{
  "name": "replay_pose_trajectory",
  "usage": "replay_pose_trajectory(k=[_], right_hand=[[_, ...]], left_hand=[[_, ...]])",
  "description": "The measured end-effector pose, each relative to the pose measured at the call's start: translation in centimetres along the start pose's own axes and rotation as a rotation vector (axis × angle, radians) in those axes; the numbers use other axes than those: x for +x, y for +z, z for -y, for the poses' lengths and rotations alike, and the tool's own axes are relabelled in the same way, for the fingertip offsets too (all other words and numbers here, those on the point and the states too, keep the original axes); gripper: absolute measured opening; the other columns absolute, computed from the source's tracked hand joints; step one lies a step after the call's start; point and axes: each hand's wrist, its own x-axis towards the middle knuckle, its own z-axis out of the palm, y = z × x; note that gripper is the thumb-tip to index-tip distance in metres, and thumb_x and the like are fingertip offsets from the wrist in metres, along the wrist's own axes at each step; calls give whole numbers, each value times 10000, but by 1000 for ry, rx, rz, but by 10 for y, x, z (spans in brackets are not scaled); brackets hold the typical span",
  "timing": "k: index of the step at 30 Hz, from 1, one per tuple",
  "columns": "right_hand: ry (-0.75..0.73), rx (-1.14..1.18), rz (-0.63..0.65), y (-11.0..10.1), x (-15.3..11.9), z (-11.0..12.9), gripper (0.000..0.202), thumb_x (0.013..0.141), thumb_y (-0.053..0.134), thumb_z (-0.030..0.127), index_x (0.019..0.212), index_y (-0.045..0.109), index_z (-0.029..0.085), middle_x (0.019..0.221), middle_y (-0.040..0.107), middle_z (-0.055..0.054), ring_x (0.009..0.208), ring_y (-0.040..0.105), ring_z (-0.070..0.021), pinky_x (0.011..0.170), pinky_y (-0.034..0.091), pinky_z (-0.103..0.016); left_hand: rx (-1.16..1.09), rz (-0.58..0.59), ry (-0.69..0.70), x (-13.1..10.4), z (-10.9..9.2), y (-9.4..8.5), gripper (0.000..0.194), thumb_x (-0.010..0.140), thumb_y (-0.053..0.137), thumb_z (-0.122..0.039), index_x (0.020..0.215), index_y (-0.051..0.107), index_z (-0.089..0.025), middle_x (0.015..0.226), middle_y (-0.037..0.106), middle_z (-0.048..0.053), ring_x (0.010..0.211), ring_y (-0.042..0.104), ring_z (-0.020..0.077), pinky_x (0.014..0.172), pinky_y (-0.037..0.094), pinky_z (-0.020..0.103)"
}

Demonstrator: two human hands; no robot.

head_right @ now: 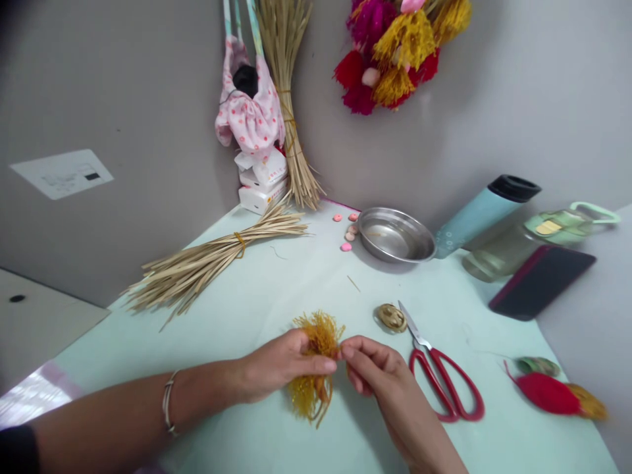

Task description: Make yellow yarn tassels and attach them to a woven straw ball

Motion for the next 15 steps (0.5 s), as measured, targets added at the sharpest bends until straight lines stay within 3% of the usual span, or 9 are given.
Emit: replay_pose_trajectory(k=[5, 7, 10, 13, 15], right_hand=[[-60, 194, -131, 0, 0, -2, 335, 799, 675, 486, 999, 672, 217, 662, 543, 24, 541, 349, -102, 541, 284, -250], [-111, 83, -164, -2, 0, -2, 289, 820, 652, 489, 926, 659, 221, 703, 546, 18, 570, 367, -110, 547, 283, -253], [-125, -168, -53, -2, -1, -3, 335, 866, 578, 512, 742, 599, 201, 643, 456, 30, 590, 355, -123, 548, 270, -259], [-107, -274, 108, 2, 0, -5, 327, 866, 571, 504, 750, 587, 198, 655, 428, 32, 617, 357, -132, 567, 277, -263], [-108, -274, 145, 5, 1, -7, 307, 844, 600, 488, 748, 579, 197, 673, 447, 27, 632, 371, -137, 576, 283, -265]], left_hand=[[-36, 55, -51, -1, -4, 2, 338, 695, 728, -409, 835, 568, -145, 700, 479, -29, 628, 442, 84, 651, 360, 242], [-36, -7, -17, 0, -3, 2, 311, 723, 701, -402, 835, 578, -140, 694, 479, -30, 622, 432, 78, 641, 345, 235], [-52, -109, 18, 2, -3, 1, 324, 723, 704, -409, 851, 584, -136, 707, 504, -26, 640, 449, 82, 651, 349, 233], [-48, -137, 72, 2, -4, 0, 306, 745, 692, -403, 831, 582, -131, 723, 525, -17, 669, 471, 84, 677, 361, 229], [-51, -140, 82, 2, -4, 0, 290, 758, 682, -393, 829, 584, -130, 729, 540, -11, 677, 491, 87, 687, 375, 230]])
